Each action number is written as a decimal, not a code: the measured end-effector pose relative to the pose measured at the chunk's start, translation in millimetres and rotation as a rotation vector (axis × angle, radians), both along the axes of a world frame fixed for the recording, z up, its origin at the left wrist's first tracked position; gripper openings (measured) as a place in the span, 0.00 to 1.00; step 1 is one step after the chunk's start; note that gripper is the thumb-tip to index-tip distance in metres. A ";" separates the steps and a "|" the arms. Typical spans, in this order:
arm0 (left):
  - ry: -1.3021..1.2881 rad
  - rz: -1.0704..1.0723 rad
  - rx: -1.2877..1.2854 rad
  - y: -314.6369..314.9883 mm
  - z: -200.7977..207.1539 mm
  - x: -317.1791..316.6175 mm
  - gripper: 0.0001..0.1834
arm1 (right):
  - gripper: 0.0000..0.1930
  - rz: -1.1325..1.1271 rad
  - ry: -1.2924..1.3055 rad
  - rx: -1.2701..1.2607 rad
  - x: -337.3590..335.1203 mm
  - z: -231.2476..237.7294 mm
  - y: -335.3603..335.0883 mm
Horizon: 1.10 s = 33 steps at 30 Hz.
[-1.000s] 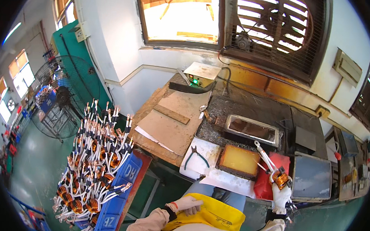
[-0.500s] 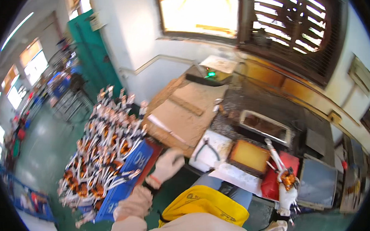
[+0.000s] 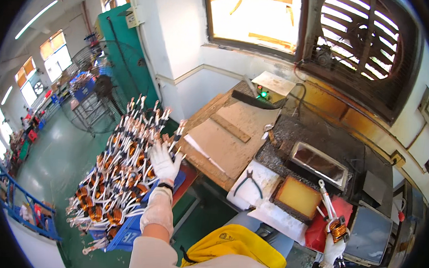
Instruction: Dipping copper wire bundles into a soldering pot and organizing finished components.
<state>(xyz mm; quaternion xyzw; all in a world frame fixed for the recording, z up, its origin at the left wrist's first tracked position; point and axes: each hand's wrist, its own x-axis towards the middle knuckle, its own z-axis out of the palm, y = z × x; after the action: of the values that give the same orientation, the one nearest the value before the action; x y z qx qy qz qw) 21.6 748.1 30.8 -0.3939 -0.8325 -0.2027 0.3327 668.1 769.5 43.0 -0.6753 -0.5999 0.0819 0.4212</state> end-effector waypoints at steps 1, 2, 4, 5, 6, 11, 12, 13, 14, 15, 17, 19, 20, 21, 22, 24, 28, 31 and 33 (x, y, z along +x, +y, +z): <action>0.012 0.012 0.017 -3.1 -0.8 -0.1 0.39 | 0.27 0.028 -0.004 -0.004 0.1 0.7 0.5; 0.040 0.031 0.013 -4.7 -2.8 -0.6 0.38 | 0.25 0.020 -0.046 0.114 -4.6 -0.2 1.7; 0.076 0.093 -0.011 -8.3 -2.2 0.2 0.36 | 0.24 0.031 -0.007 0.104 -6.6 2.0 2.5; 0.085 0.112 -0.022 -7.8 -3.4 -0.6 0.36 | 0.24 0.027 -0.002 0.102 -6.5 3.9 1.5; 0.087 0.113 -0.025 -7.6 -4.8 -1.4 0.36 | 0.22 -0.009 0.007 0.073 -0.1 -5.9 3.2; 0.132 0.124 -0.017 -5.3 -7.7 -3.1 0.34 | 0.24 -0.005 -0.036 0.226 -6.0 -11.3 4.7; 0.137 0.119 -0.010 -2.0 -5.9 -1.6 0.34 | 0.24 -0.002 -0.031 0.214 -3.9 -11.7 3.8; 0.145 0.119 -0.003 -2.7 -5.1 -2.9 0.34 | 0.24 0.005 -0.019 0.197 -8.3 -6.3 2.3; 0.149 0.124 -0.007 -2.9 -4.1 -2.4 0.34 | 0.24 -0.014 -0.035 0.187 -8.6 -4.9 3.5; 0.155 0.129 -0.012 -3.5 -2.7 -0.9 0.34 | 0.24 -0.032 -0.051 0.178 -7.6 -5.8 4.6; 0.122 0.124 -0.014 -1.9 -2.1 0.1 0.33 | 0.24 -0.051 -0.078 0.143 -3.8 -8.5 6.8; 0.088 0.121 -0.013 -1.5 -2.7 -0.2 0.33 | 0.24 -0.044 -0.068 0.138 -2.9 -9.1 7.5; 0.099 0.116 -0.004 -1.4 -3.6 -0.7 0.33 | 0.24 -0.046 -0.071 0.156 -3.7 -9.3 7.5; 0.110 0.112 0.004 -1.5 -4.1 -1.0 0.33 | 0.24 -0.043 -0.073 0.157 -5.9 -8.6 6.8; 0.107 0.116 0.005 -1.8 -3.9 -0.5 0.33 | 0.24 -0.062 -0.065 0.146 -8.7 -7.0 6.0; 0.108 0.100 0.012 -2.8 -3.3 0.4 0.33 | 0.25 -0.093 -0.060 0.122 -6.0 -10.3 7.1; 0.157 0.091 0.036 -2.2 -2.0 -0.2 0.33 | 0.25 -0.135 -0.064 0.144 -10.2 -7.4 6.1; 0.148 0.092 0.049 -2.5 -4.2 1.0 0.33 | 0.24 -0.141 -0.047 0.084 -8.1 -7.3 4.6; 0.128 0.100 0.049 -5.2 -1.8 1.3 0.33 | 0.25 -0.096 -0.039 0.062 -7.7 -5.8 5.4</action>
<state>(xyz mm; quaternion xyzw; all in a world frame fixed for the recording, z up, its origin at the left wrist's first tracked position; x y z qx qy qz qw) 22.9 742.9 29.0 -0.3556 -0.8230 -0.1807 0.4044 660.4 774.8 37.2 -0.6915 -0.5770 0.0297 0.4336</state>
